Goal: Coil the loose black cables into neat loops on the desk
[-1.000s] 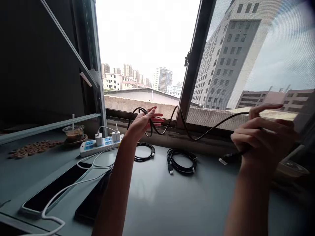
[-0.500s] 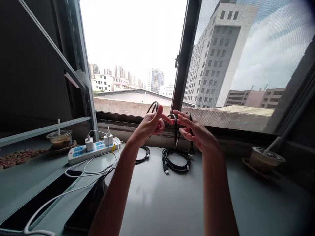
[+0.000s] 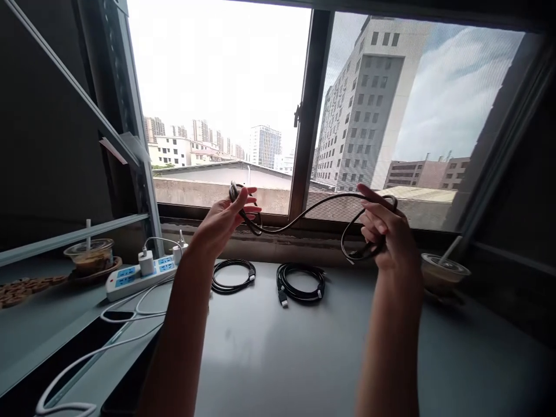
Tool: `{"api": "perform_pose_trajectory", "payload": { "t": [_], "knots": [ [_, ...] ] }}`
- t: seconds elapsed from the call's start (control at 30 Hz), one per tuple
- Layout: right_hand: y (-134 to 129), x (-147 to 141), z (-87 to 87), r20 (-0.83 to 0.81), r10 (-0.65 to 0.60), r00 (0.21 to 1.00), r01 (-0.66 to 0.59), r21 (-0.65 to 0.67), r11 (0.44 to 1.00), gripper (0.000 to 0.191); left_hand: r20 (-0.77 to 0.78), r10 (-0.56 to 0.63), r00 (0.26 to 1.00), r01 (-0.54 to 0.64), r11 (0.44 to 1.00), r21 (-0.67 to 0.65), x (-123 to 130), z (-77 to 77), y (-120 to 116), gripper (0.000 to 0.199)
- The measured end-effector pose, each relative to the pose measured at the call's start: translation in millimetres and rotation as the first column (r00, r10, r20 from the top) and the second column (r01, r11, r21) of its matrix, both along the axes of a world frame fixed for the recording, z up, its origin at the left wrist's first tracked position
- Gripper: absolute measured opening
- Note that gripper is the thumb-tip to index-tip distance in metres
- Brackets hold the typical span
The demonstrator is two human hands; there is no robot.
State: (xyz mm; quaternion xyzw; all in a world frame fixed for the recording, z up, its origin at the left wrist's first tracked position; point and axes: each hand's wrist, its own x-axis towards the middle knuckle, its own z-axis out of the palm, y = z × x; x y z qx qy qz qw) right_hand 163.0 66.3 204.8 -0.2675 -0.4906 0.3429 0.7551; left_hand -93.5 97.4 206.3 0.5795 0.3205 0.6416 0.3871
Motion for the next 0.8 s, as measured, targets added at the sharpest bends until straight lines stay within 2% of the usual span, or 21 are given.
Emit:
{"api": "perform_pose_trajectory", "payload": {
  "t": [0.07, 0.13, 0.23, 0.33, 0.43, 0.57, 0.67, 0.73, 0.8],
  "knots": [
    [0.5, -2.6, 0.0, -0.019, -0.099, 0.995, 0.1, 0.038, 0.994, 0.024, 0.016, -0.181, 0.983, 0.181, 0.982, -0.056, 1.9, 2.2, -4.8, 0.019],
    [1.7, -4.9, 0.1, -0.05, -0.155, 0.987, 0.158, 0.066, 0.985, 0.024, -0.013, -0.308, 0.951, 0.306, 0.948, -0.086, 1.9, 5.5, -11.4, 0.014],
    [2.1, -3.6, 0.0, -0.083, -0.153, 0.985, 0.16, 0.09, 0.983, 0.021, -0.037, -0.359, 0.932, 0.356, 0.932, -0.071, -0.2, 10.5, -20.3, 0.015],
    [2.7, 0.0, -0.9, -0.05, -0.183, 0.982, 0.187, 0.087, 0.979, 0.019, -0.073, -0.244, 0.967, 0.241, 0.969, -0.056, -0.4, 12.5, -22.9, 0.016],
    [4.2, -0.2, -2.4, 0.059, -0.312, 0.948, 0.307, 0.08, 0.949, 0.021, -0.173, -0.12, 0.978, 0.115, 0.993, -0.039, 1.7, 9.2, -18.7, 0.02],
    [5.1, -5.6, -3.4, 0.254, -0.539, 0.803, 0.528, 0.115, 0.841, 0.028, -0.28, -0.027, 0.96, 0.008, 0.997, -0.07, -0.9, 1.3, -10.6, 0.037],
    [11.8, -4.5, -6.7, 0.363, -0.619, 0.696, 0.621, 0.129, 0.773, 0.032, -0.359, 0.112, 0.927, -0.14, 0.989, -0.055, -7.6, -0.3, -8.9, 0.047],
    [22.7, 1.0, -12.4, 0.472, -0.615, 0.632, 0.674, 0.056, 0.736, 0.031, -0.276, 0.15, 0.949, -0.164, 0.986, -0.03, -11.1, 2.3, -10.6, 0.05],
    [37.3, 9.8, -20.9, 0.593, -0.555, 0.583, 0.717, -0.054, 0.695, 0.025, -0.056, 0.089, 0.994, -0.088, 0.996, 0.019, -12.0, 6.7, -13.3, 0.05]
  ]
}}
